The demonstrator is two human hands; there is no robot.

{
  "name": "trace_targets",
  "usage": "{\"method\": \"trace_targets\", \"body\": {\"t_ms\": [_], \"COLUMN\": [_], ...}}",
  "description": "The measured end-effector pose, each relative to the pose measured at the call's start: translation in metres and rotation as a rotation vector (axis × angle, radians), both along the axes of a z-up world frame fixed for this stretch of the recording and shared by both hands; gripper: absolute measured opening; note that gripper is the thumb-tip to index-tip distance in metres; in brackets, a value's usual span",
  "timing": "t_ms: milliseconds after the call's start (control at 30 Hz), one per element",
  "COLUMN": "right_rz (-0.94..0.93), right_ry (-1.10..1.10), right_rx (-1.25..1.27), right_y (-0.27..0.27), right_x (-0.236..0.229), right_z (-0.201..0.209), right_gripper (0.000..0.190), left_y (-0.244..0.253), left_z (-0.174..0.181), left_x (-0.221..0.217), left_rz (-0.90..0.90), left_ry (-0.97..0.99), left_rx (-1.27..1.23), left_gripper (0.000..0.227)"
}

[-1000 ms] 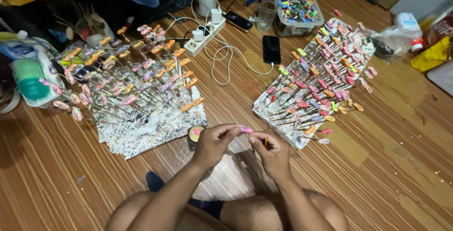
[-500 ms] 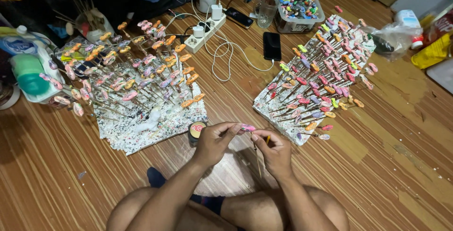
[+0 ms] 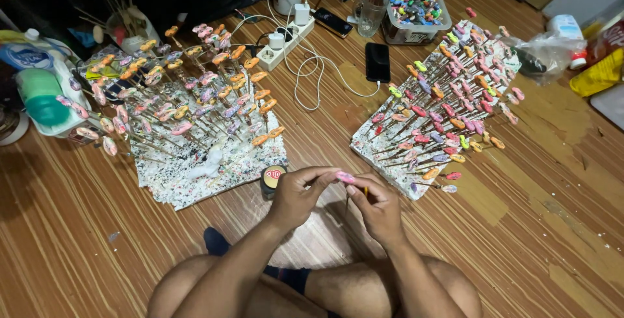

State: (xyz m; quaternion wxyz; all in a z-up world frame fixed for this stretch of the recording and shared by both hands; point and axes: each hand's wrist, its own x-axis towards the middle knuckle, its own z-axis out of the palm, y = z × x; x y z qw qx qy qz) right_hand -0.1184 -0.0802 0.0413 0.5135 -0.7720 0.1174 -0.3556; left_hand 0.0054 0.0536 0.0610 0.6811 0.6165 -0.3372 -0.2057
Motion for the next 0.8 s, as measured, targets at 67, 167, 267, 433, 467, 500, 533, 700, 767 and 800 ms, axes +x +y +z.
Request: {"method": "trace_targets", "body": {"t_ms": [67,167,267,433,467,500,533,700,767,800], "right_rz": [-0.041,-0.131,-0.196,-0.225,-0.227,-0.228,-0.227,-0.245,-0.246,-0.246], "right_ry": [-0.028,-0.063,-0.087,-0.096,-0.1,-0.103,-0.102,-0.08,-0.077,-0.073], "right_rx": [-0.111,-0.359,-0.525,-0.575,-0.59,-0.604,-0.604,-0.651,-0.651,-0.652], "right_y": [-0.005,-0.009,-0.008,-0.007,-0.008,-0.009,-0.009,-0.005,-0.005,-0.005], "right_x": [-0.003,-0.005,-0.004,-0.003,-0.003,-0.003,-0.004,-0.003,-0.003,-0.003], "right_z": [-0.002,0.005,0.01,0.009,0.007,0.005,0.004,0.009,0.009,0.009], "right_gripper": [0.012,0.01,0.01,0.011,0.012,0.013,0.013,0.013,0.013,0.013], "left_y": [-0.001,-0.003,-0.003,-0.004,-0.003,-0.001,-0.002,-0.003,-0.003,-0.004], "left_z": [0.001,0.002,0.004,0.005,0.006,0.007,0.006,0.0,-0.002,-0.002], "left_x": [-0.002,-0.003,-0.007,-0.009,-0.008,-0.007,-0.007,-0.006,-0.006,-0.006], "left_rz": [0.0,-0.018,-0.049,-0.071,-0.074,-0.077,-0.076,-0.071,-0.068,-0.065], "left_ry": [0.032,0.069,0.075,0.071,0.069,0.067,0.068,0.067,0.085,0.104], "left_rx": [-0.025,-0.061,-0.078,-0.091,-0.082,-0.073,-0.073,-0.051,-0.052,-0.053], "left_gripper": [0.02,0.023,0.025,0.027,0.027,0.027,0.027,0.027,0.027,0.027]}}
